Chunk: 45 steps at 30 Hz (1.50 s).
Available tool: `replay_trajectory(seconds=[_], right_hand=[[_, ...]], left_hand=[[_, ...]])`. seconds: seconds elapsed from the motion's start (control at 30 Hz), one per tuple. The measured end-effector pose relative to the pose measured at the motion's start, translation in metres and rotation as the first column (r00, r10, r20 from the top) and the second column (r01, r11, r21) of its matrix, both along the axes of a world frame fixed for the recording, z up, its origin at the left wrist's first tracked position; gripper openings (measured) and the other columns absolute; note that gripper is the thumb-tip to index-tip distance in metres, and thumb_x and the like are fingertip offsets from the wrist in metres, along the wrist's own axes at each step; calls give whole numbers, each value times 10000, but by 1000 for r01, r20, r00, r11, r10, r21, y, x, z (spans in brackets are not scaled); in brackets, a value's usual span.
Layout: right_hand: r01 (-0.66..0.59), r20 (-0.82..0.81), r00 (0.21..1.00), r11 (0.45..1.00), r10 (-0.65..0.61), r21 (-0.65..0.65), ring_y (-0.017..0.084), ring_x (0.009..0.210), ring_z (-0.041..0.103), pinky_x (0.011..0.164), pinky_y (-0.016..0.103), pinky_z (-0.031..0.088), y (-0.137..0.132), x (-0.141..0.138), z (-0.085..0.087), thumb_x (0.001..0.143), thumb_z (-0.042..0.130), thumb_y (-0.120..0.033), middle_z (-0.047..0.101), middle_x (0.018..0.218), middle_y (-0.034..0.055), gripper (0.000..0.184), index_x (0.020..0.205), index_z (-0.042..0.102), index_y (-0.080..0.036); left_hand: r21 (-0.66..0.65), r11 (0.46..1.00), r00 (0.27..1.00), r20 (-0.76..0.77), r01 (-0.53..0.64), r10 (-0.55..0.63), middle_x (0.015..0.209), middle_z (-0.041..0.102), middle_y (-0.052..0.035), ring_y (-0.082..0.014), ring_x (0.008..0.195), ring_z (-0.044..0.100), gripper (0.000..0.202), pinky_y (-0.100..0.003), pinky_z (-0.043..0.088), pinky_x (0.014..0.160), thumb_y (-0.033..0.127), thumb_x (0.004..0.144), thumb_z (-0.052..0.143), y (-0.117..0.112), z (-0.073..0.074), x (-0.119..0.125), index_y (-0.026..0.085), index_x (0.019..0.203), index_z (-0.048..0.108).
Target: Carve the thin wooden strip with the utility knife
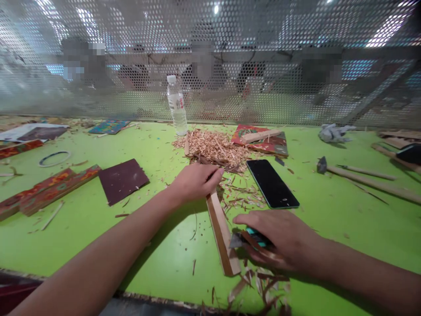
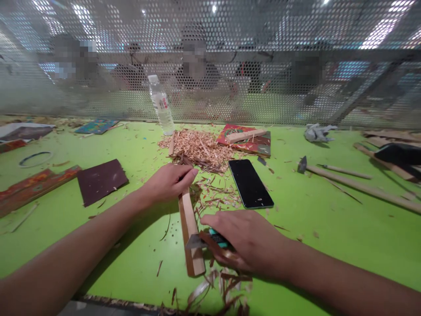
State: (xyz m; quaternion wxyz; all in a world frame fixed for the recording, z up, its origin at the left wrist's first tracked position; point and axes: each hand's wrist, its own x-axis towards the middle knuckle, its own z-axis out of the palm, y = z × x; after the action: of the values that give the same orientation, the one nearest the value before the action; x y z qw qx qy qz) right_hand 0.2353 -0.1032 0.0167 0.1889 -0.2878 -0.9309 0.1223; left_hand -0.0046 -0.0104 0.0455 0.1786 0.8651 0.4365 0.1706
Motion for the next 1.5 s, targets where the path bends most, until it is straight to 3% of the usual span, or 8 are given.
replay_trajectory(seconds=[0.3, 0.57, 0.83, 1.03, 1.13, 1.27, 1.37, 1.5], right_hand=[[40, 55, 998, 998, -43, 50, 214, 819, 665, 709, 309, 426, 3, 3, -6, 1002, 483, -207, 722, 974, 70, 275, 1271, 533, -183], [23, 156, 987, 999, -30, 42, 247, 828, 662, 711, 340, 450, 4, 2, -13, 1058, 467, -261, 712, 990, 104, 229, 1223, 595, -166], [35, 140, 989, 999, -35, 3, 248, 836, 692, 710, 340, 495, 7, -2, -8, 1094, 478, -496, 734, 980, 105, 380, 1193, 629, -161], [36, 109, 993, 999, -35, -2, 272, 882, 711, 761, 379, 535, 3, -2, -1, 1051, 498, -392, 747, 1025, 125, 381, 1307, 603, -130], [18, 60, 998, 1000, -18, 11, 292, 878, 730, 734, 394, 551, 3, 0, -1, 1036, 486, -609, 750, 1056, 152, 586, 1335, 599, -118], [-18, -36, 999, 999, 19, 36, 284, 782, 739, 664, 384, 570, 5, 4, -3, 892, 236, -957, 754, 987, 181, 1051, 1304, 632, -75], [-44, -79, 996, 997, 49, 68, 300, 907, 764, 723, 383, 601, 6, 6, -2, 1003, 123, -831, 761, 1097, 225, 979, 1341, 613, -54], [53, -121, 992, 996, -44, 76, 260, 1046, 745, 846, 355, 587, 6, 3, 1, 1139, 231, -349, 759, 1201, 178, 487, 1346, 608, -122]], left_hand=[[-25, 999, 983, 180, 36, -31, 616, 454, 32, -138, 572, 413, 434, -306, 258, 607, 451, 1060, 341, 5, -11, -5, 218, 713, 455], [-236, 971, 921, 385, 45, 51, 587, 421, 36, -136, 575, 415, 511, -280, 297, 598, 536, 1039, 417, 7, -14, -7, 189, 717, 607], [-552, 808, 888, 452, 206, 82, 546, 393, 56, -110, 455, 386, 587, -254, 291, 467, 701, 981, 470, 15, -18, -14, 168, 875, 690], [-611, 718, 874, 486, 332, 9, 686, 533, 24, -103, 544, 462, 575, -236, 328, 491, 727, 873, 669, 16, -12, -19, 169, 1008, 693], [-620, 697, 863, 505, 361, 1, 694, 537, 28, -101, 554, 459, 600, -226, 336, 494, 765, 843, 683, 16, -11, -21, 178, 969, 661], [-616, 709, 872, 489, 343, 3, 630, 485, 48, -108, 534, 454, 597, -230, 330, 486, 796, 861, 631, 16, -13, -20, 200, 875, 594], [-620, 725, 882, 470, 302, 35, 609, 454, 55, -113, 521, 464, 611, -242, 332, 481, 819, 868, 591, 14, -14, -18, 215, 801, 523], [-648, 709, 869, 484, 278, 101, 558, 425, 59, -102, 484, 415, 641, -248, 304, 462, 841, 875, 546, 10, -14, -14, 226, 722, 456]])
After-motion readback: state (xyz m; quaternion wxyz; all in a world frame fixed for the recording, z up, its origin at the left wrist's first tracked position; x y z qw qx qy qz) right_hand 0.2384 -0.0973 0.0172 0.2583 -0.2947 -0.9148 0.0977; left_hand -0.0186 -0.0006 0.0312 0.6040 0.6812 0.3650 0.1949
